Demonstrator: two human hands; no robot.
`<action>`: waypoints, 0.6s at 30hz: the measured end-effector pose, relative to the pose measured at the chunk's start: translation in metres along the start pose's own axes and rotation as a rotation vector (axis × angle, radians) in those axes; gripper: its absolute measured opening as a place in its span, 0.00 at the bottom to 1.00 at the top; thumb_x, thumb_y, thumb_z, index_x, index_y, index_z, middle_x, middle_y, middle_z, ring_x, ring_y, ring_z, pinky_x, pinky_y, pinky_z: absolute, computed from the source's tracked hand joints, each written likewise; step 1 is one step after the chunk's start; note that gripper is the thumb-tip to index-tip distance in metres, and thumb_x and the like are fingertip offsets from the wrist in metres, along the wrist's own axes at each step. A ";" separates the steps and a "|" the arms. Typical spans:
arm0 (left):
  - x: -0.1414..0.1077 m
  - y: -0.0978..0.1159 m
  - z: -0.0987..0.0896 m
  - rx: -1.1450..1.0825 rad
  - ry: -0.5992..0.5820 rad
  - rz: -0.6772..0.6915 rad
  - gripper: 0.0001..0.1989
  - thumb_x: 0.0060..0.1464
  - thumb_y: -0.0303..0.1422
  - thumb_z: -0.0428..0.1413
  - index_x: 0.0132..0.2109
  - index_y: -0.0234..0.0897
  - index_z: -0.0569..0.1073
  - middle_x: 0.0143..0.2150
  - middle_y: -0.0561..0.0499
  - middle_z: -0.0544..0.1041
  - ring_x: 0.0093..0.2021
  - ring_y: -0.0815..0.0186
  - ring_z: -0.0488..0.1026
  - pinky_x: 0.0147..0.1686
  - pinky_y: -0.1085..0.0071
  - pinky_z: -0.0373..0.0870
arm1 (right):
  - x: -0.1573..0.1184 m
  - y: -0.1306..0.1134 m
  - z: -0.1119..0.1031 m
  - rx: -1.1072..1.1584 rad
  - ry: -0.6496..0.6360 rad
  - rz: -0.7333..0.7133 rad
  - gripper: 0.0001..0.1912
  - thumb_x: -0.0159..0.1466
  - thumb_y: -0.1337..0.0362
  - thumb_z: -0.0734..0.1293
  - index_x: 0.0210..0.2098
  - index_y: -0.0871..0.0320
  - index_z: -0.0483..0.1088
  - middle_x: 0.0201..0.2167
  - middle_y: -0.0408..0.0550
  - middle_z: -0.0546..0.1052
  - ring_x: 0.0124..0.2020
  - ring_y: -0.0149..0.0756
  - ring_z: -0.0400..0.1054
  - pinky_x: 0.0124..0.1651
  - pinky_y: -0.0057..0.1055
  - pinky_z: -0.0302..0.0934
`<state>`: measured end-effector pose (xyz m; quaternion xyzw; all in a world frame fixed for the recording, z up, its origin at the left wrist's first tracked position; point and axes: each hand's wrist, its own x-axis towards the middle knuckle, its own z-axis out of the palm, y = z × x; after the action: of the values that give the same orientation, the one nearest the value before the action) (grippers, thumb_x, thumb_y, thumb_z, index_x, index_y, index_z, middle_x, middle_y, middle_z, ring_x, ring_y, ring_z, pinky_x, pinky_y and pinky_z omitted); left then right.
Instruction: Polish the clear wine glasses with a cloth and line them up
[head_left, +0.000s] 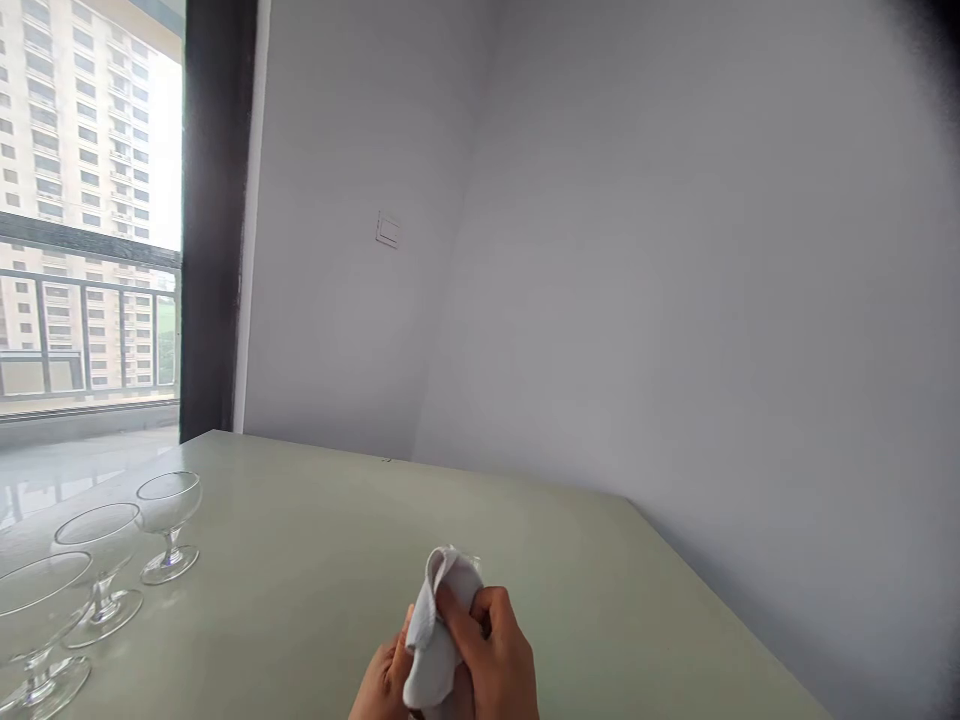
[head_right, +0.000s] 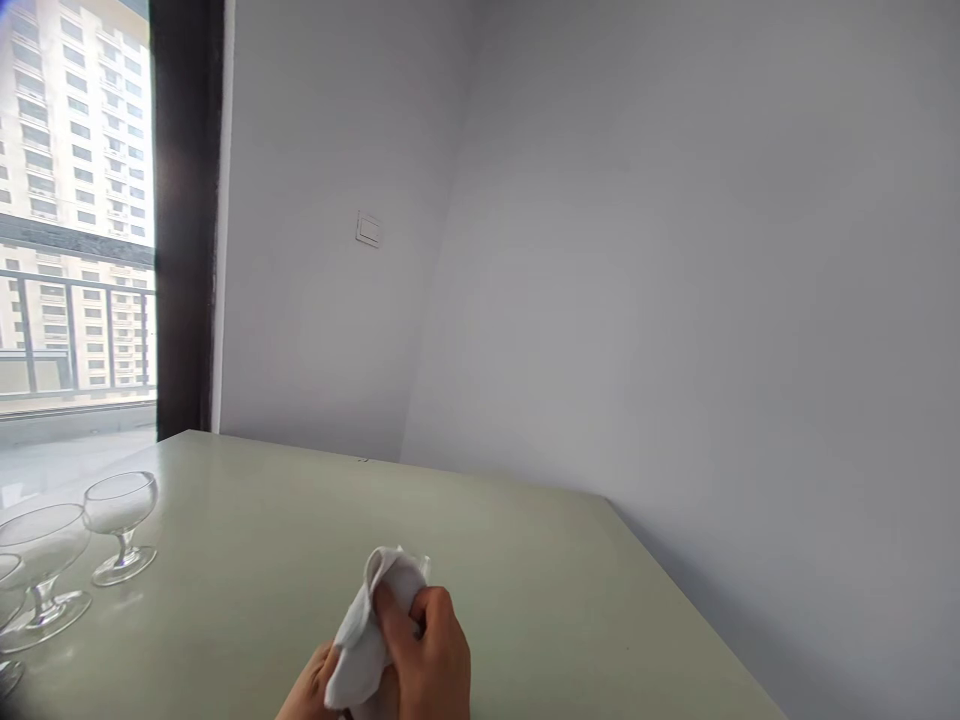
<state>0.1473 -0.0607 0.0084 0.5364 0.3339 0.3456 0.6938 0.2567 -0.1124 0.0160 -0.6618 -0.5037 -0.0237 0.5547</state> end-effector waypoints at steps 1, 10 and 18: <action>-0.002 0.004 -0.001 -0.032 0.010 0.005 0.32 0.38 0.63 0.49 0.26 0.35 0.74 0.18 0.53 0.68 0.22 0.66 0.64 0.25 0.71 0.64 | -0.004 -0.001 0.006 -0.025 -0.006 0.051 0.13 0.57 0.53 0.64 0.23 0.54 0.63 0.18 0.39 0.64 0.20 0.33 0.60 0.23 0.26 0.55; -0.006 0.024 -0.008 -0.101 0.080 0.075 0.33 0.44 0.60 0.48 0.43 0.37 0.74 0.25 0.56 0.67 0.26 0.68 0.63 0.26 0.74 0.60 | -0.008 0.005 0.010 0.320 -0.465 0.202 0.04 0.45 0.67 0.61 0.16 0.57 0.66 0.19 0.40 0.62 0.21 0.31 0.58 0.23 0.26 0.45; 0.015 0.004 -0.012 -0.152 0.105 0.032 0.32 0.40 0.54 0.56 0.49 0.38 0.70 0.22 0.58 0.65 0.21 0.72 0.60 0.22 0.76 0.57 | -0.001 0.005 0.008 0.744 -0.300 0.653 0.14 0.50 0.54 0.66 0.26 0.59 0.71 0.20 0.45 0.71 0.27 0.39 0.66 0.30 0.32 0.59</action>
<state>0.1451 -0.0409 0.0084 0.4687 0.3340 0.4088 0.7083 0.2555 -0.1067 0.0092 -0.5388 -0.3192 0.4264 0.6527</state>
